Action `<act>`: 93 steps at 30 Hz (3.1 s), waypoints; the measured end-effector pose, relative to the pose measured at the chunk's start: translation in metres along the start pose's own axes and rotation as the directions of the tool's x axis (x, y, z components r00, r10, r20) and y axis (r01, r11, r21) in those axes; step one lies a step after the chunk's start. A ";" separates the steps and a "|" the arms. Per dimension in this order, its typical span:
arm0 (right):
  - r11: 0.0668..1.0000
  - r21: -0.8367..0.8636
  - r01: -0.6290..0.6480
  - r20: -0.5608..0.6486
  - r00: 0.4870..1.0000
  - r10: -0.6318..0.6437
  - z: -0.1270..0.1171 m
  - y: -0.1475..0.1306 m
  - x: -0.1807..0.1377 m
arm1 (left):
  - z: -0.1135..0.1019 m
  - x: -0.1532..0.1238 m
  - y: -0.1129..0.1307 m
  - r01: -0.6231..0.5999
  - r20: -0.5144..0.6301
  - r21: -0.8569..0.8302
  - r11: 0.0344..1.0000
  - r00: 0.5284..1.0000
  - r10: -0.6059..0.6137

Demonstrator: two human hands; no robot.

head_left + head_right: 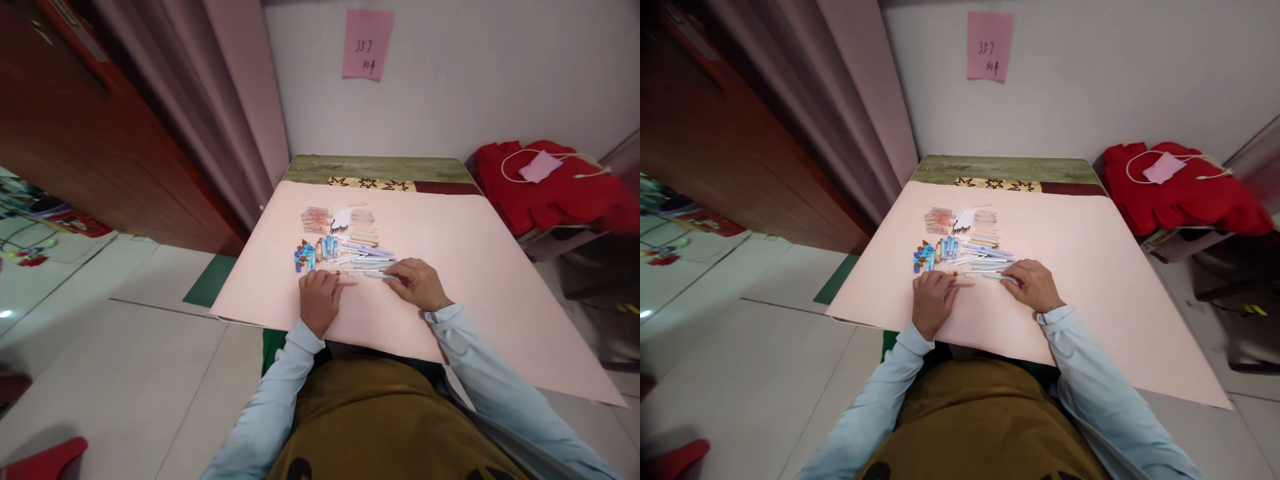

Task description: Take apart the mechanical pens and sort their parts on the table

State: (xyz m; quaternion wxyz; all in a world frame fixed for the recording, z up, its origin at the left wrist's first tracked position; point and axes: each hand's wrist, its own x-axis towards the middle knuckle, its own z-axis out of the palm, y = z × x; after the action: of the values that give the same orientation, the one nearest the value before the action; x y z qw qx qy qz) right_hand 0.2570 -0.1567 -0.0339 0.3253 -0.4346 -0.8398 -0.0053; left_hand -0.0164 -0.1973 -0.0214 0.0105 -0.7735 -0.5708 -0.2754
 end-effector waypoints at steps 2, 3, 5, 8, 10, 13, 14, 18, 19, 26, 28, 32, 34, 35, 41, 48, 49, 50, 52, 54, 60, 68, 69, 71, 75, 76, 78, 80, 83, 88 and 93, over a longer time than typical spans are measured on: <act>1.000 0.005 0.002 -0.005 1.000 -0.002 0.000 0.000 0.000 | 0.000 0.000 0.000 0.007 0.001 0.006 1.000 1.000 -0.007; 1.000 0.008 0.004 -0.012 1.000 -0.004 0.000 0.000 0.000 | 0.000 0.000 0.001 0.014 -0.006 0.011 1.000 1.000 -0.014; 1.000 0.013 0.010 -0.024 1.000 -0.010 0.000 0.000 0.000 | 0.000 0.000 0.001 0.037 -0.038 0.025 0.999 0.999 -0.036; 1.000 0.016 0.022 -0.036 0.999 -0.021 0.000 0.001 0.000 | -0.001 0.000 0.001 0.078 -0.088 0.048 0.996 0.993 -0.073; 0.999 0.016 0.030 -0.041 0.999 -0.030 0.000 0.002 0.000 | -0.001 0.000 0.001 0.095 -0.093 0.064 0.993 0.992 -0.089; 0.999 0.014 0.036 -0.045 0.998 -0.035 0.000 0.002 0.000 | -0.001 0.000 0.001 0.118 -0.083 0.082 0.990 0.990 -0.112; 0.999 0.013 0.036 -0.047 0.998 -0.036 0.000 0.002 0.001 | -0.001 0.000 0.001 0.126 -0.081 0.086 0.988 0.990 -0.119; 0.999 0.010 0.037 -0.038 0.999 -0.037 0.000 0.001 0.001 | -0.002 0.000 0.002 0.138 -0.076 0.087 0.987 0.988 -0.132; 0.999 0.012 0.037 -0.034 0.999 -0.036 0.000 0.001 0.000 | -0.003 0.000 0.002 0.139 -0.078 0.083 0.987 0.988 -0.133; 0.999 0.026 0.029 -0.017 0.999 -0.028 0.000 0.002 0.001 | -0.004 0.000 0.003 0.120 -0.066 0.052 0.991 0.991 -0.116; 1.000 0.024 0.019 -0.011 1.000 -0.019 0.000 0.002 0.001 | -0.003 0.000 0.003 0.118 -0.067 0.043 0.992 0.991 -0.115; 1.000 0.016 -0.006 0.005 1.000 0.006 0.000 0.001 0.000 | -0.002 -0.001 0.002 0.130 -0.072 0.028 0.991 0.989 -0.127; 1.000 0.008 -0.015 0.011 1.000 0.015 0.000 0.001 0.000 | -0.002 -0.001 0.002 0.132 -0.073 0.023 0.991 0.989 -0.130; 1.000 0.004 -0.019 0.010 1.000 0.019 0.001 0.001 0.000 | -0.002 -0.001 0.002 0.133 -0.073 0.021 0.991 0.989 -0.131; 1.000 -0.012 -0.029 0.001 1.000 0.029 0.002 0.003 0.000 | -0.003 -0.001 0.003 0.120 -0.068 0.022 0.993 0.991 -0.118; 0.999 -0.009 -0.040 -0.008 0.999 0.040 0.002 0.003 -0.001 | -0.001 0.001 0.003 0.130 -0.072 0.064 0.990 0.990 -0.125; 0.999 -0.009 -0.039 -0.012 0.999 0.039 0.002 0.003 -0.001 | -0.001 0.001 0.003 0.137 -0.077 0.067 0.988 0.988 -0.132; 0.999 -0.011 -0.039 -0.015 0.999 0.039 0.002 0.002 -0.001 | -0.001 0.001 0.002 0.141 -0.081 0.068 0.988 0.987 -0.136; 0.999 -0.018 -0.041 -0.014 0.999 0.041 0.001 0.002 0.000 | -0.002 0.001 0.002 0.142 -0.085 0.063 0.988 0.987 -0.136; 0.999 -0.028 -0.042 -0.013 0.999 0.041 0.001 0.002 0.000 | -0.002 0.000 0.003 0.136 -0.087 0.052 0.989 0.987 -0.132; 0.999 -0.030 -0.038 -0.023 0.999 0.037 0.002 0.002 0.000 | -0.003 0.000 0.003 0.144 -0.110 0.009 0.990 0.984 -0.142; 0.996 0.015 -0.091 -0.117 0.989 0.093 -0.002 -0.004 0.002 | -0.003 -0.001 -0.007 0.287 -0.256 -0.205 0.936 0.907 -0.334; 0.994 0.016 -0.106 -0.129 0.986 0.107 -0.003 -0.004 0.002 | -0.003 -0.001 -0.009 0.301 -0.271 -0.241 0.923 0.892 -0.362; 0.988 0.018 -0.154 -0.148 0.977 0.155 -0.003 -0.006 0.002 | -0.003 0.000 -0.012 0.323 -0.297 -0.302 0.897 0.862 -0.410; 0.968 0.025 -0.249 -0.160 0.955 0.249 -0.004 -0.008 0.003 | -0.003 -0.001 -0.016 0.326 -0.314 -0.331 0.886 0.847 -0.429; 0.967 0.026 -0.252 -0.162 0.954 0.252 -0.004 -0.008 0.003 | -0.003 -0.001 -0.015 0.322 -0.312 -0.316 0.892 0.853 -0.418; 0.971 0.023 -0.239 -0.166 0.957 0.239 -0.004 -0.008 0.003 | -0.004 -0.001 -0.013 0.308 -0.301 -0.265 0.914 0.874 -0.382; 0.977 0.023 -0.210 -0.166 0.963 0.211 -0.003 -0.007 0.002 | -0.006 -0.001 -0.009 0.278 -0.257 -0.193 0.941 0.911 -0.322; 0.989 0.032 -0.143 -0.134 0.980 0.146 -0.003 -0.006 0.003 | -0.009 -0.002 -0.001 0.190 -0.147 -0.100 0.977 0.968 -0.203; 0.996 0.051 -0.074 -0.081 0.994 0.078 -0.006 -0.006 0.004 | -0.012 -0.005 0.005 0.058 -0.014 -0.035 0.998 0.998 -0.058; 0.995 0.074 -0.065 -0.074 0.995 0.070 -0.007 -0.004 0.004 | -0.010 -0.008 0.004 0.057 0.034 -0.013 0.998 0.998 -0.057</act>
State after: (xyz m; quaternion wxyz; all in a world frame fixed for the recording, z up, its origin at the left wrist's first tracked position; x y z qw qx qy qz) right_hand 0.2562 -0.1584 -0.0251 0.3725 -0.4502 -0.8113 0.0193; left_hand -0.0188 -0.2085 -0.0151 -0.0126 -0.7614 -0.5908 -0.2666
